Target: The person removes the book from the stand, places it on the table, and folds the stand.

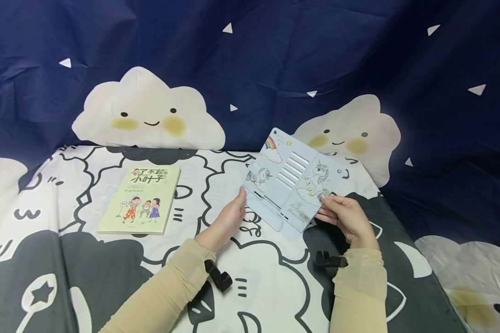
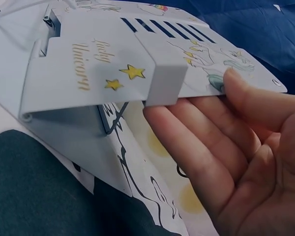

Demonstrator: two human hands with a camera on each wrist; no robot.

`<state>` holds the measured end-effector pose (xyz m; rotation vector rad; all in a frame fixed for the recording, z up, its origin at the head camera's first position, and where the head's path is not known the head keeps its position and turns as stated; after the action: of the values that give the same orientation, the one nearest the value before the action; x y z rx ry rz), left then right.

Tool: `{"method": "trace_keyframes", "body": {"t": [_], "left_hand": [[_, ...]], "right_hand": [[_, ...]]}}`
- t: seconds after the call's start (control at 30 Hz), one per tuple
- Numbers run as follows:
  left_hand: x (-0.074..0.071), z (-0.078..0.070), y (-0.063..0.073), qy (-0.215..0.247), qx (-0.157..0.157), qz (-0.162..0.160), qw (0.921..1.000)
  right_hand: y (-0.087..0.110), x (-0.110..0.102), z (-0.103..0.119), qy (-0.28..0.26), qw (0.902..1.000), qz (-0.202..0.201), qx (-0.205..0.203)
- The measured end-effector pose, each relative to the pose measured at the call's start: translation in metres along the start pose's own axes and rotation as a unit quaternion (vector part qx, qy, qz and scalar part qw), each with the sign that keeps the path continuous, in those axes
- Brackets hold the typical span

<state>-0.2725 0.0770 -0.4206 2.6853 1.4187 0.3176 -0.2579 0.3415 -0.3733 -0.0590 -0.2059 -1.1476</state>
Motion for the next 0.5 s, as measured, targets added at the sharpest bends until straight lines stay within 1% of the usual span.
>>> {"method": "trace_keyframes", "body": {"t": [0.27,0.5], "left_hand": [[-0.003,-0.003,0.000,-0.013,0.008,-0.003,0.9999],[-0.005,-0.003,0.000,-0.020,0.019,-0.004,0.9996]], "right_hand": [[-0.001,0.007,-0.001,-0.006,0.9983,0.058,-0.003],[-0.001,0.011,0.000,0.008,0.9971,0.076,0.000]]}}
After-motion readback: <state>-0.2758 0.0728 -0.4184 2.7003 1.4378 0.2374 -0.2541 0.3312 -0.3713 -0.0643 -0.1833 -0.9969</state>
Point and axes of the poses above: each hand's wrist, its own y-axis away from the middle knuckle, its own x-axis out of the palm, z = x × y, the point moved 7 cm from there along -y, towards the middle knuckle, and after that the axes turned 15 degrees about z, right-handed, at the moved point
